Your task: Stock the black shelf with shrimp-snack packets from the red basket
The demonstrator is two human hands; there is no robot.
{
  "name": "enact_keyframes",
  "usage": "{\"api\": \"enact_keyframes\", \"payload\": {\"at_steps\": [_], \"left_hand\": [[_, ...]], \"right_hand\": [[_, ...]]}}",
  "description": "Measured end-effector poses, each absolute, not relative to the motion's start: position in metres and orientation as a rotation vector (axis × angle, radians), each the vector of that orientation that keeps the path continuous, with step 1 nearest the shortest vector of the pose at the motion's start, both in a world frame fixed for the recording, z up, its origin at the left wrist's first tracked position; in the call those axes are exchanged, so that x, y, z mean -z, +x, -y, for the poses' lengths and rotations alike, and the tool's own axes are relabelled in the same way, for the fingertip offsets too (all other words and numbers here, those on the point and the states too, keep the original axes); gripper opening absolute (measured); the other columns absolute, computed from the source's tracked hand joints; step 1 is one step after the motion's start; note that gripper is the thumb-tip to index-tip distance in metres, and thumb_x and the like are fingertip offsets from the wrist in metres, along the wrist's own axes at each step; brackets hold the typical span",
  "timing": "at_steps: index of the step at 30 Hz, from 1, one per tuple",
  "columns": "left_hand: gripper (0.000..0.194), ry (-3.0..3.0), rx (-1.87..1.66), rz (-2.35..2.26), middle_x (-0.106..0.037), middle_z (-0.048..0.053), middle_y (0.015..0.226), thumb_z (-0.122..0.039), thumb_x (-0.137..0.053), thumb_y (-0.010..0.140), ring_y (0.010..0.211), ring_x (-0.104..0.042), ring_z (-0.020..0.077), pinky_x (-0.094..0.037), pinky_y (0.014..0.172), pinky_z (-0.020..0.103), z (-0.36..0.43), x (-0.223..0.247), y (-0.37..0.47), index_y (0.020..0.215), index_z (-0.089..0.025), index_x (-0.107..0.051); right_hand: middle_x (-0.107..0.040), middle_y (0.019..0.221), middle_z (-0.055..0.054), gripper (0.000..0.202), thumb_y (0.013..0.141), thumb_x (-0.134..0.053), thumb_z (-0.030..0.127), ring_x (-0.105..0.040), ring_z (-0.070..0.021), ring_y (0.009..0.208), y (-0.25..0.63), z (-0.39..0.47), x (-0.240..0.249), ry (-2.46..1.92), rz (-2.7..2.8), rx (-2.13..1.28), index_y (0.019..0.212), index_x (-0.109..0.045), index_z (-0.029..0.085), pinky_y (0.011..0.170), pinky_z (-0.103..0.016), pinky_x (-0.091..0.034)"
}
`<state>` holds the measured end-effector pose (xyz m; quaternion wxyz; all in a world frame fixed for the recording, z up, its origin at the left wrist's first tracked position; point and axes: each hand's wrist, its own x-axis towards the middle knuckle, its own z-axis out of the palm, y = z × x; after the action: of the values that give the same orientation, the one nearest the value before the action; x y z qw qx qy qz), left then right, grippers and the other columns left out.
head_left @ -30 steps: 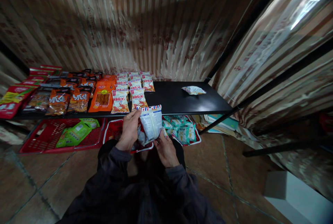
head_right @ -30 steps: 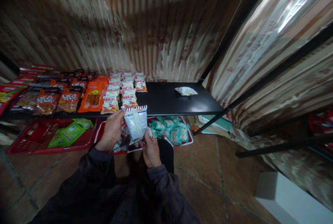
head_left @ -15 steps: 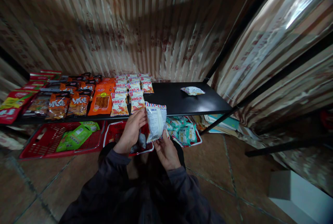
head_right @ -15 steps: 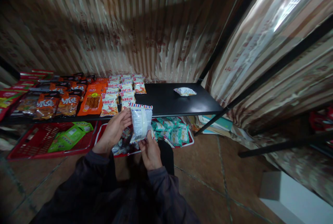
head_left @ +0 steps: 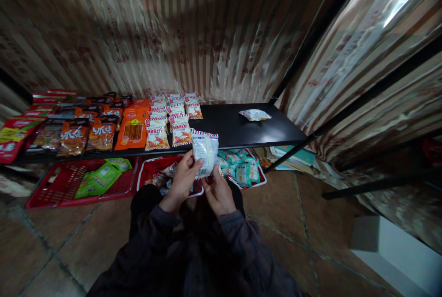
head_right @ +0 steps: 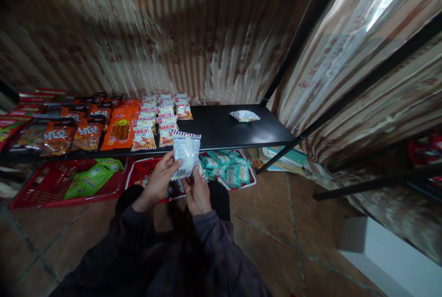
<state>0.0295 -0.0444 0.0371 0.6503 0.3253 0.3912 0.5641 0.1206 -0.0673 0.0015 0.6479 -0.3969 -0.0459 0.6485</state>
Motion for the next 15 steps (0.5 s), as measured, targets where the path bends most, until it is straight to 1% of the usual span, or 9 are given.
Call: {"api": "enact_keyframes", "payload": {"at_steps": [2, 4, 6, 10, 13, 15], "left_hand": [[0.05, 0.697, -1.31, -0.921, -0.069, 0.01, 0.105, -0.029, -0.076, 0.063, 0.092, -0.065, 0.0234, -0.05, 0.081, 0.033, 0.042, -0.036, 0.029, 0.109, -0.017, -0.06], [0.05, 0.665, -1.344, -0.942, -0.069, 0.01, 0.103, -0.029, -0.075, 0.062, 0.089, -0.065, 0.0226, -0.05, 0.079, 0.033, 0.041, -0.036, 0.029, 0.109, -0.017, -0.059], [0.05, 0.656, -1.356, -0.946, -0.07, 0.009, 0.101, -0.029, -0.075, 0.062, 0.087, -0.066, 0.022, -0.05, 0.078, 0.033, 0.04, -0.037, 0.03, 0.108, -0.017, -0.059], [0.047, 0.635, -1.345, -0.943, -0.07, 0.01, 0.1, -0.03, -0.076, 0.061, 0.088, -0.065, 0.022, -0.049, 0.079, 0.033, 0.04, -0.036, 0.031, 0.103, -0.016, -0.06], [0.041, 0.631, -1.323, -0.909, -0.069, 0.01, 0.101, -0.032, -0.075, 0.063, 0.093, -0.064, 0.0223, -0.048, 0.085, 0.033, 0.043, -0.035, 0.032, 0.097, -0.015, -0.062], [0.04, 0.655, -1.298, -0.879, -0.069, 0.01, 0.102, -0.028, -0.076, 0.062, 0.098, -0.063, 0.0219, -0.046, 0.089, 0.033, 0.046, -0.035, 0.032, 0.097, -0.015, -0.062]], "right_hand": [[-0.069, 0.084, 0.002, 0.024, 0.068, -0.074, 0.037, -0.062, -0.011, 0.075, 0.12, 0.07, -0.004, -0.876, 0.163, -1.515, 0.083, -0.064, 0.023, 0.07, -0.023, -0.054], [-0.068, 0.086, 0.003, 0.026, 0.063, -0.078, 0.033, -0.062, -0.011, 0.077, 0.119, 0.075, -0.007, -0.841, 0.214, -1.571, 0.082, -0.063, 0.022, 0.075, -0.025, -0.054], [-0.068, 0.084, 0.004, 0.03, 0.058, -0.081, 0.027, -0.063, -0.0108, 0.076, 0.117, 0.078, -0.009, -0.826, 0.255, -1.599, 0.08, -0.062, 0.022, 0.076, -0.027, -0.054], [-0.066, 0.075, 0.006, 0.033, 0.053, -0.083, 0.022, -0.062, -0.0095, 0.07, 0.114, 0.08, -0.01, -0.858, 0.263, -1.576, 0.077, -0.06, 0.02, 0.069, -0.025, -0.054], [-0.067, 0.074, 0.006, 0.038, 0.052, -0.083, 0.02, -0.062, -0.008, 0.067, 0.113, 0.077, -0.009, -0.864, 0.239, -1.533, 0.084, -0.061, 0.022, 0.066, -0.022, -0.054], [-0.067, 0.074, 0.007, 0.04, 0.053, -0.082, 0.019, -0.061, -0.0076, 0.066, 0.112, 0.074, -0.009, -0.865, 0.231, -1.496, 0.086, -0.06, 0.023, 0.065, -0.021, -0.053]]}}
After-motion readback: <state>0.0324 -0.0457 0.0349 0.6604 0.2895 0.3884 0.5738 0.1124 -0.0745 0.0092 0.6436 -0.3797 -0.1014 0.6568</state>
